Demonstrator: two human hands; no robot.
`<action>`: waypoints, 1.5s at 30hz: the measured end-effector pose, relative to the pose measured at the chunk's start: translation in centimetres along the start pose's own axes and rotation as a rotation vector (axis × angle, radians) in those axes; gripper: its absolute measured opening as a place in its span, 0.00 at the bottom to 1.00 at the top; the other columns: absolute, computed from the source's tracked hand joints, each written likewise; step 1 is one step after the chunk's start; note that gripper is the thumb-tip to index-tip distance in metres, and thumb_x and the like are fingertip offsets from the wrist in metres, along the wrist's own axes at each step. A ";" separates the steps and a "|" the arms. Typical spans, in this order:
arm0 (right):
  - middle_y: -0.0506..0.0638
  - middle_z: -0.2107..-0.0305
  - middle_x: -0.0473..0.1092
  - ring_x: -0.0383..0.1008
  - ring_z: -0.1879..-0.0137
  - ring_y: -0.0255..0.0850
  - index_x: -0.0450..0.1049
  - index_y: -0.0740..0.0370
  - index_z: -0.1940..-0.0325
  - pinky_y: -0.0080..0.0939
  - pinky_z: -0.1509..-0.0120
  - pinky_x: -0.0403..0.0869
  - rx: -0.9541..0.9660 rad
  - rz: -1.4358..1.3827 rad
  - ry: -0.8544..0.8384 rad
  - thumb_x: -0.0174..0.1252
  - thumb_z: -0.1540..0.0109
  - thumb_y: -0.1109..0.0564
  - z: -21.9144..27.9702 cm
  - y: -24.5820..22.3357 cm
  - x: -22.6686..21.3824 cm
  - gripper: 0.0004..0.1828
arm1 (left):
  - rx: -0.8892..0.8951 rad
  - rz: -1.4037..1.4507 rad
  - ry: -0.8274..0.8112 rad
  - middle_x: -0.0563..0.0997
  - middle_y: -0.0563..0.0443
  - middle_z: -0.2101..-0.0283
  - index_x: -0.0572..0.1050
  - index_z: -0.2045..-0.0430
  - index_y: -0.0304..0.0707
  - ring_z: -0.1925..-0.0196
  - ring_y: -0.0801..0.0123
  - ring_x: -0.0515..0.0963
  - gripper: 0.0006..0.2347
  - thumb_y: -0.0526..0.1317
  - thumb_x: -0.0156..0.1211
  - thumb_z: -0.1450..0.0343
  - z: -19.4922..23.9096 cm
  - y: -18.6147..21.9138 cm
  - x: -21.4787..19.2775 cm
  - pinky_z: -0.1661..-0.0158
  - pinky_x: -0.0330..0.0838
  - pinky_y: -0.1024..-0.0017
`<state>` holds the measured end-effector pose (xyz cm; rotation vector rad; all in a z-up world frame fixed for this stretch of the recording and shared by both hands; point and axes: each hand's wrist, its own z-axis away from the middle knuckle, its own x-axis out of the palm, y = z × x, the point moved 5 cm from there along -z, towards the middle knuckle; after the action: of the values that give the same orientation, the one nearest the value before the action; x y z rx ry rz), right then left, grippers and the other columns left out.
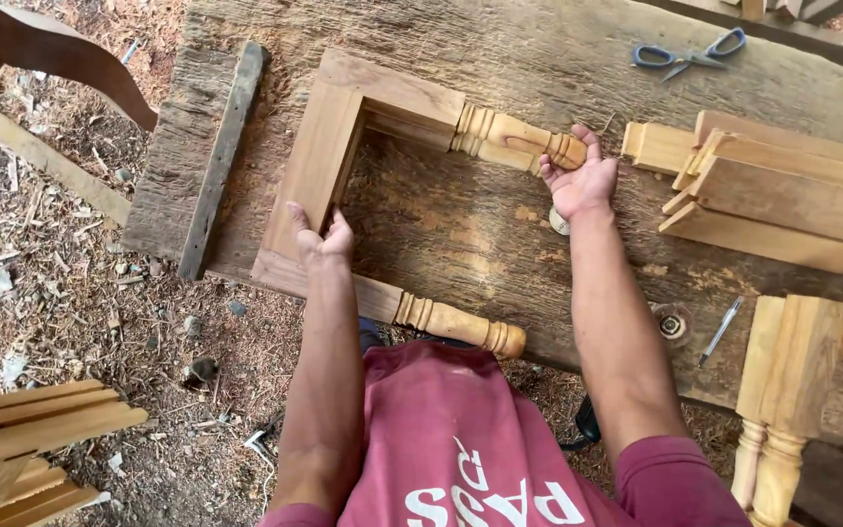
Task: The person uses a green angle grinder to smooth the edges of a wooden frame and a turned wooden leg. They then assemble the frame by fitting the legs into the corners and checking the alignment of the joints.
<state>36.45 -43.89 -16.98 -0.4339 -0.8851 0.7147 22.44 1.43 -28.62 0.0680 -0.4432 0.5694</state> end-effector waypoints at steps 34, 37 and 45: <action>0.64 0.55 0.75 0.74 0.42 0.50 0.77 0.69 0.55 0.46 0.38 0.74 -0.585 0.611 0.106 0.43 0.41 0.58 27.7 14.9 -5.7 0.19 | 0.683 -2.601 -0.560 0.78 0.26 0.46 0.66 0.46 0.33 0.41 0.35 0.76 0.42 0.58 0.82 0.48 19.5 1.7 12.0 0.39 0.70 0.43; 0.64 0.64 0.75 0.76 0.52 0.51 0.79 0.70 0.62 0.47 0.45 0.75 -0.631 0.676 0.265 0.41 0.47 0.63 26.5 16.3 -7.5 0.20 | 0.781 -2.590 -0.526 0.81 0.30 0.54 0.71 0.55 0.40 0.47 0.38 0.81 0.35 0.57 0.82 0.49 16.3 2.8 11.2 0.46 0.76 0.46; 0.60 0.71 0.75 0.77 0.62 0.44 0.79 0.65 0.69 0.40 0.55 0.78 -0.573 0.613 0.543 0.47 0.47 0.71 27.6 16.4 -6.8 0.15 | 0.731 -2.588 -0.533 0.82 0.31 0.55 0.73 0.53 0.33 0.47 0.41 0.81 0.34 0.55 0.80 0.47 17.2 3.0 11.3 0.49 0.77 0.49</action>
<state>4.70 -35.96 -14.99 -1.3817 -0.4135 0.8290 22.65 6.56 -8.47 1.2805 -0.2989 -1.9272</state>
